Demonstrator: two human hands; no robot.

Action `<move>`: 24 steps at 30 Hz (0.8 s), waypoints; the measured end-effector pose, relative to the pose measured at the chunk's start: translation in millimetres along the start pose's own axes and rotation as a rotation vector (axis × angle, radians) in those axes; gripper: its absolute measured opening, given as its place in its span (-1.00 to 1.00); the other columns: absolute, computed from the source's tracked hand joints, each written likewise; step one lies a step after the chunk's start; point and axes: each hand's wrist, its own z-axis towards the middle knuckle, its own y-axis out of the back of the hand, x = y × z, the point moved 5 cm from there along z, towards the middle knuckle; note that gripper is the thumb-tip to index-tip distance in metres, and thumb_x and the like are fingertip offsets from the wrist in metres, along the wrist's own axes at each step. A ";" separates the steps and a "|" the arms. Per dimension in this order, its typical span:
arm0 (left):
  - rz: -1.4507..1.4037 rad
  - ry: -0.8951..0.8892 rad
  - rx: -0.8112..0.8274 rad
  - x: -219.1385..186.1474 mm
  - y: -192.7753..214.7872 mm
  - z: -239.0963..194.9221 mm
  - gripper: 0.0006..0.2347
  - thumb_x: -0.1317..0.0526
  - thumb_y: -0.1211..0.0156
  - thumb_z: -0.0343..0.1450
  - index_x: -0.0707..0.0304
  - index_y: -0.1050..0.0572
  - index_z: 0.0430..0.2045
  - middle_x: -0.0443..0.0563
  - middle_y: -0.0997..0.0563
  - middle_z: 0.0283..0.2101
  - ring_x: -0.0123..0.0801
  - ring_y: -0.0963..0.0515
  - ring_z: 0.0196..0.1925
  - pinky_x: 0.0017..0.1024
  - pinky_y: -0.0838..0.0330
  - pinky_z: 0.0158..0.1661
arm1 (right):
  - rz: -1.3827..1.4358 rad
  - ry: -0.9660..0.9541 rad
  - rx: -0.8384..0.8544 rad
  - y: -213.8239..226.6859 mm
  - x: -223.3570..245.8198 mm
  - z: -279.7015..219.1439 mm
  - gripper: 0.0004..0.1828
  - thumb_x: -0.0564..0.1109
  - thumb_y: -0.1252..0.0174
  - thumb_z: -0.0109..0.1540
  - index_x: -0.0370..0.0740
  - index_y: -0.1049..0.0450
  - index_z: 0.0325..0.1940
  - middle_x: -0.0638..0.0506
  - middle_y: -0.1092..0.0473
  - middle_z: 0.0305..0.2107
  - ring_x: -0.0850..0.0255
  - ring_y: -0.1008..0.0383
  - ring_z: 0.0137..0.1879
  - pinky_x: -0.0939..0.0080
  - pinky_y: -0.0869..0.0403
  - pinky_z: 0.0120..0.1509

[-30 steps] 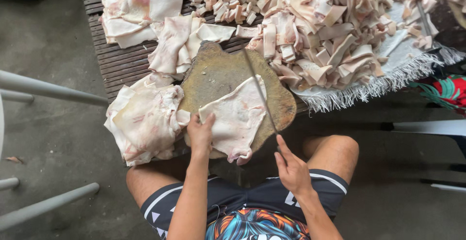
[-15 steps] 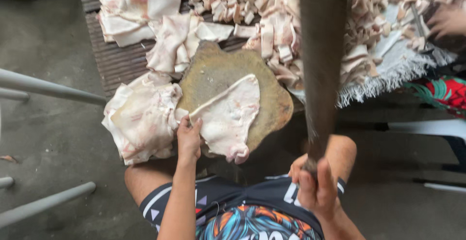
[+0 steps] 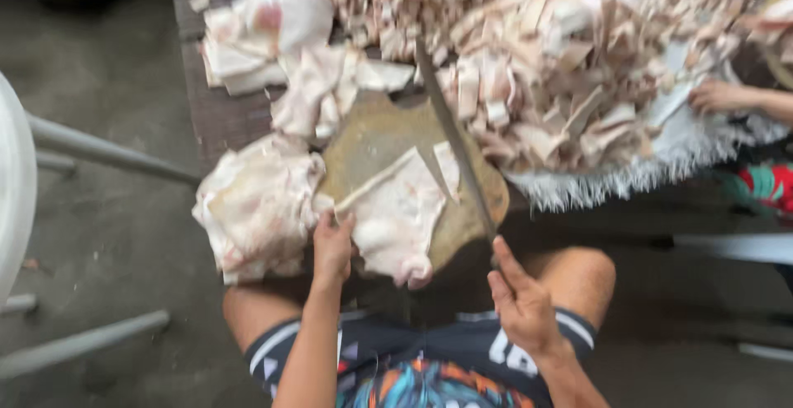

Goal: The person slices pieces of pork skin into strips on a wooden cutting board using a large knife.

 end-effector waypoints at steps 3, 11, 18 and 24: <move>-0.101 0.068 0.016 15.3 6.0 -9.2 -0.79 0.35 -0.15 0.46 0.22 -0.38 -0.05 0.03 -0.62 -0.26 -0.41 -0.62 -0.40 -0.45 -0.53 -0.54 | 0.152 0.373 -0.028 15.4 40.3 -24.5 -0.30 -0.28 -0.01 0.37 0.04 -0.05 0.59 0.01 -0.38 -0.55 0.35 -0.34 -0.50 0.35 -0.45 -0.37; -0.120 0.072 0.028 8.7 -1.3 -7.2 -0.79 0.36 -0.13 0.46 0.18 -0.36 -0.05 0.05 -0.62 -0.23 -0.40 -0.63 -0.35 -0.40 -0.55 -0.49 | -0.374 0.190 0.102 -46.4 -25.6 4.2 -0.34 -0.11 -0.11 0.32 0.22 -0.19 0.51 -0.17 -0.52 -0.38 -0.16 -0.53 -0.31 0.01 -0.47 -0.25; -0.131 0.017 0.062 10.0 -3.5 -1.7 -0.81 0.35 -0.14 0.48 0.24 -0.37 -0.06 0.05 -0.61 -0.20 -0.39 -0.62 -0.33 -0.40 -0.57 -0.46 | -0.165 -0.204 0.132 -20.0 -7.3 1.7 -0.35 -0.12 -0.08 0.34 0.20 -0.19 0.53 -0.12 -0.42 -0.63 0.08 -0.43 -0.53 0.17 -0.47 -0.35; -0.136 0.044 0.043 14.2 2.5 -1.4 -0.80 0.36 -0.14 0.48 0.23 -0.37 -0.04 0.07 -0.63 -0.21 -0.38 -0.63 -0.31 -0.38 -0.61 -0.44 | 0.292 0.526 0.016 4.1 44.5 -32.3 -0.32 -0.22 0.01 0.45 0.15 -0.02 0.63 0.11 -0.44 -0.40 0.37 -0.38 -0.40 0.41 -0.52 -0.23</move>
